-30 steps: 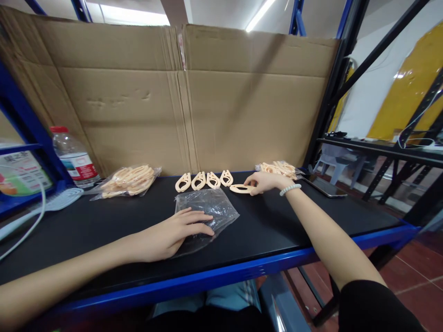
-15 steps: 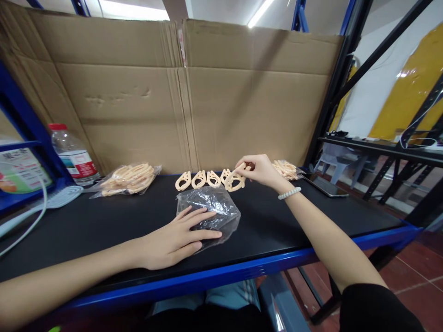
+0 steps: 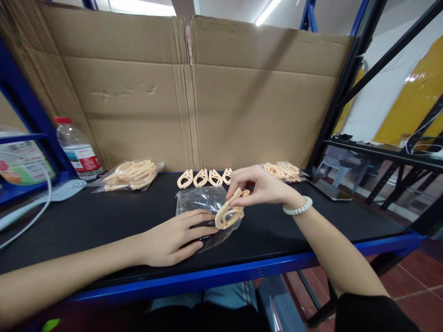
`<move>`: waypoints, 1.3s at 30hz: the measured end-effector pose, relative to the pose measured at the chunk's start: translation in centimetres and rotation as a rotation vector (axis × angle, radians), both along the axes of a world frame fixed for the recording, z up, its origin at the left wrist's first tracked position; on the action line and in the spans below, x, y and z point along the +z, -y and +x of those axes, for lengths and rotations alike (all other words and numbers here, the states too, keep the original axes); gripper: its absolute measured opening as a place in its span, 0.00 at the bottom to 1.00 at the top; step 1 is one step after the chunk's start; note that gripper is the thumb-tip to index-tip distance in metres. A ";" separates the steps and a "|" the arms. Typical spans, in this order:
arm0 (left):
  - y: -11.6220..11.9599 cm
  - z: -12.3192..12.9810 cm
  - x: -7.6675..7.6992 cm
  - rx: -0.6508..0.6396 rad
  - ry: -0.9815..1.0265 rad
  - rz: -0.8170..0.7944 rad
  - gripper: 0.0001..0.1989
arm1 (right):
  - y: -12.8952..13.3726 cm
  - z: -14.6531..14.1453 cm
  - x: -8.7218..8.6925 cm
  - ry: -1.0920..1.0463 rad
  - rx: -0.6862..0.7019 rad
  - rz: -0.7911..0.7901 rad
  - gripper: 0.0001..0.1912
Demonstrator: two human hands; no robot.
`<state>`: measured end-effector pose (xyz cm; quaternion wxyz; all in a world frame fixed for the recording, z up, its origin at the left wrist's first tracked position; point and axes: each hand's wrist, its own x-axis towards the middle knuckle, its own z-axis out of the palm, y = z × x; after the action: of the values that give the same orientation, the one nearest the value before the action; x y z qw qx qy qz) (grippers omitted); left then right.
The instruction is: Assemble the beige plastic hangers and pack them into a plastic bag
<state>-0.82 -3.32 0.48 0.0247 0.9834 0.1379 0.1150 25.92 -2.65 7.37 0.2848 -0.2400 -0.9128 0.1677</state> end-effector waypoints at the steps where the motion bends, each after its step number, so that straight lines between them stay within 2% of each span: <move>1: 0.0 0.0 0.0 -0.001 -0.004 0.008 0.21 | 0.0 -0.1 0.0 -0.007 0.021 0.019 0.09; 5: 0.0 0.0 -0.1 0.014 -0.034 0.026 0.23 | 0.5 -0.4 -0.1 0.017 0.101 0.043 0.08; 9: -0.1 0.0 -0.4 0.069 0.003 0.027 0.27 | 1.3 -1.0 -0.4 0.052 0.120 0.067 0.08; 13: -0.2 -0.1 -1.0 0.126 0.074 0.040 0.34 | 1.8 -2.2 -1.6 0.118 0.117 0.201 0.07; 19: -0.3 -0.2 -1.3 0.144 0.108 0.030 0.37 | 1.4 -4.8 -5.3 0.465 -0.128 0.697 0.09; 24: -0.4 -0.3 -1.4 0.142 0.100 0.014 0.37 | 2.1 -6.2 -6.6 0.670 -0.290 0.865 0.06; 28: -0.5 -0.2 -1.5 0.135 0.093 0.010 0.38 | 2.5 -6.6 -6.8 0.759 -0.326 0.867 0.06; 34: -0.2 -0.2 -1.0 0.117 0.072 -0.007 0.37 | 1.8 -6.8 -7.3 0.741 -0.372 0.819 0.06; 39: -0.3 -0.2 -0.9 0.125 0.036 -0.024 0.37 | 1.7 -7.3 -7.5 0.728 -0.441 0.720 0.07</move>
<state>-0.99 -3.00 -0.39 0.0319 0.9703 0.2002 0.1323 18.63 -4.36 -0.08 0.0434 -0.3552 -0.8801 -0.3120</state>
